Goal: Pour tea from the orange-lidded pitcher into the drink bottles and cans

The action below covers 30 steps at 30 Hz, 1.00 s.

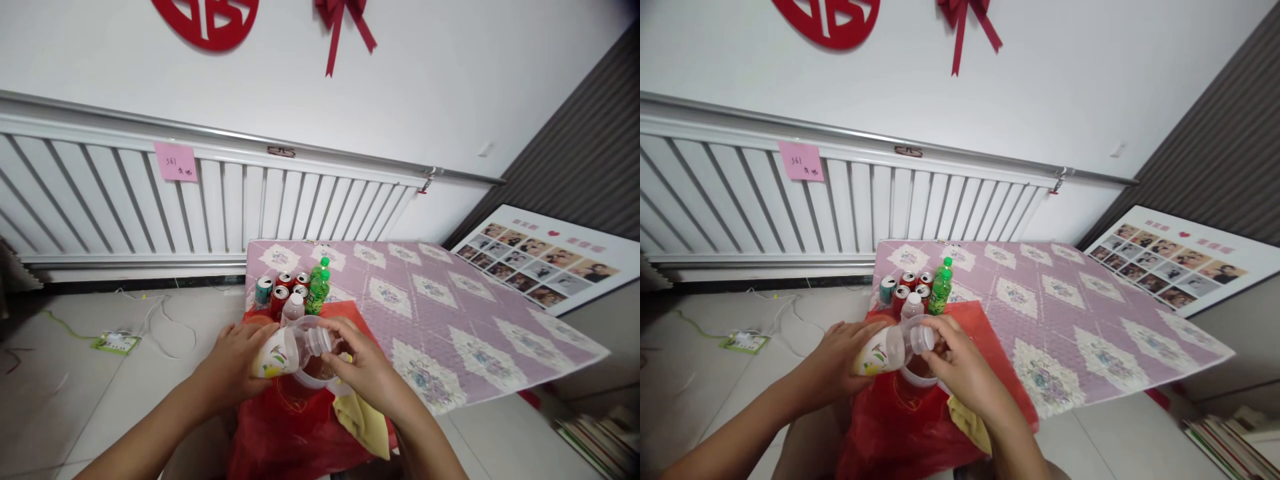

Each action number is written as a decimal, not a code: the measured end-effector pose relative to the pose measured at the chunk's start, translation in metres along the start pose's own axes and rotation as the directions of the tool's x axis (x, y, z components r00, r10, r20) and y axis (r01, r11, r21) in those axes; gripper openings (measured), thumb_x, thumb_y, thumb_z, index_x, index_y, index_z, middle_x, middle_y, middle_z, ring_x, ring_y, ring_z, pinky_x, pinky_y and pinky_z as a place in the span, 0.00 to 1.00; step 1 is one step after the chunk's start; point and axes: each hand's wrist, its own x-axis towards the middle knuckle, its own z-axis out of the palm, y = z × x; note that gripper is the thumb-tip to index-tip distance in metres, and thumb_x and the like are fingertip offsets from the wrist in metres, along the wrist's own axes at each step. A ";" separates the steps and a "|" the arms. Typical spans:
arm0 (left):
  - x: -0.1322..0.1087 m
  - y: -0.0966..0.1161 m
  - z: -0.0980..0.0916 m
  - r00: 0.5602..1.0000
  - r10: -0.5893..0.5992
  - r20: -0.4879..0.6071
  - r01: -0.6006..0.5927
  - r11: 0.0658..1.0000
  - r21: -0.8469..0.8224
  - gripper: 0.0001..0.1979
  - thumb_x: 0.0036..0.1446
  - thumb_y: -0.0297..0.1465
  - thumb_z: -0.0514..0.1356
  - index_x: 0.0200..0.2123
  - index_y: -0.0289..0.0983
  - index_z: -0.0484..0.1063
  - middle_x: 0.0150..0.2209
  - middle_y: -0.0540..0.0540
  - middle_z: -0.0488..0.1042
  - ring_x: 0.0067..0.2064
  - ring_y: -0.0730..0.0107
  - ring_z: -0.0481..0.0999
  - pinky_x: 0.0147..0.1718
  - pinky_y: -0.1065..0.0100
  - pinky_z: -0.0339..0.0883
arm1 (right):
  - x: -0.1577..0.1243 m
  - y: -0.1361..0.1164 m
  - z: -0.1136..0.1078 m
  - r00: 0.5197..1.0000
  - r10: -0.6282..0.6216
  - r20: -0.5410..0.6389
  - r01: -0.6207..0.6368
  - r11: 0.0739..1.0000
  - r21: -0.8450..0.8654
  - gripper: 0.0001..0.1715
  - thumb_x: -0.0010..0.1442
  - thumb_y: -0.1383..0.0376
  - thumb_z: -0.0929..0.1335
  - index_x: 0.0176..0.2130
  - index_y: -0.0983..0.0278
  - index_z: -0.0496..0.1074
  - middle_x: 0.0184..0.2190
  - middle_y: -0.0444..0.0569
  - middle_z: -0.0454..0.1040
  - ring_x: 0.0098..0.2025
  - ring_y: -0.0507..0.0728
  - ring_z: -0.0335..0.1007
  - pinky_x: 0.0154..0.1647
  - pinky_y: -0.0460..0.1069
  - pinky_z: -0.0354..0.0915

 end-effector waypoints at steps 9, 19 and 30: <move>0.000 -0.010 0.008 0.993 0.091 -0.070 -0.095 0.994 -0.062 0.42 0.47 0.31 0.65 0.65 0.48 0.54 0.60 0.43 0.68 0.59 0.51 0.68 0.57 0.52 0.61 | 0.011 -0.010 -0.006 0.994 -0.065 0.087 0.069 0.997 -0.040 0.26 0.56 0.73 0.69 0.52 0.53 0.72 0.52 0.45 0.74 0.53 0.57 0.70 0.55 0.53 0.64; -0.005 -0.014 0.018 0.985 0.114 -0.127 -0.117 0.993 -0.013 0.43 0.46 0.28 0.66 0.65 0.46 0.54 0.55 0.42 0.70 0.54 0.52 0.70 0.54 0.52 0.65 | 0.009 -0.009 -0.003 0.997 -0.002 0.075 0.008 0.997 -0.080 0.20 0.53 0.69 0.72 0.45 0.53 0.76 0.33 0.40 0.75 0.32 0.54 0.70 0.33 0.47 0.66; -0.014 -0.006 0.025 0.965 0.128 -0.231 -0.109 0.990 0.092 0.39 0.50 0.27 0.65 0.64 0.48 0.56 0.57 0.43 0.69 0.57 0.50 0.67 0.55 0.50 0.62 | 0.004 -0.006 0.013 0.997 0.055 -0.055 -0.066 0.972 -0.227 0.24 0.65 0.54 0.64 0.21 0.61 0.66 0.19 0.41 0.67 0.23 0.53 0.63 0.25 0.47 0.56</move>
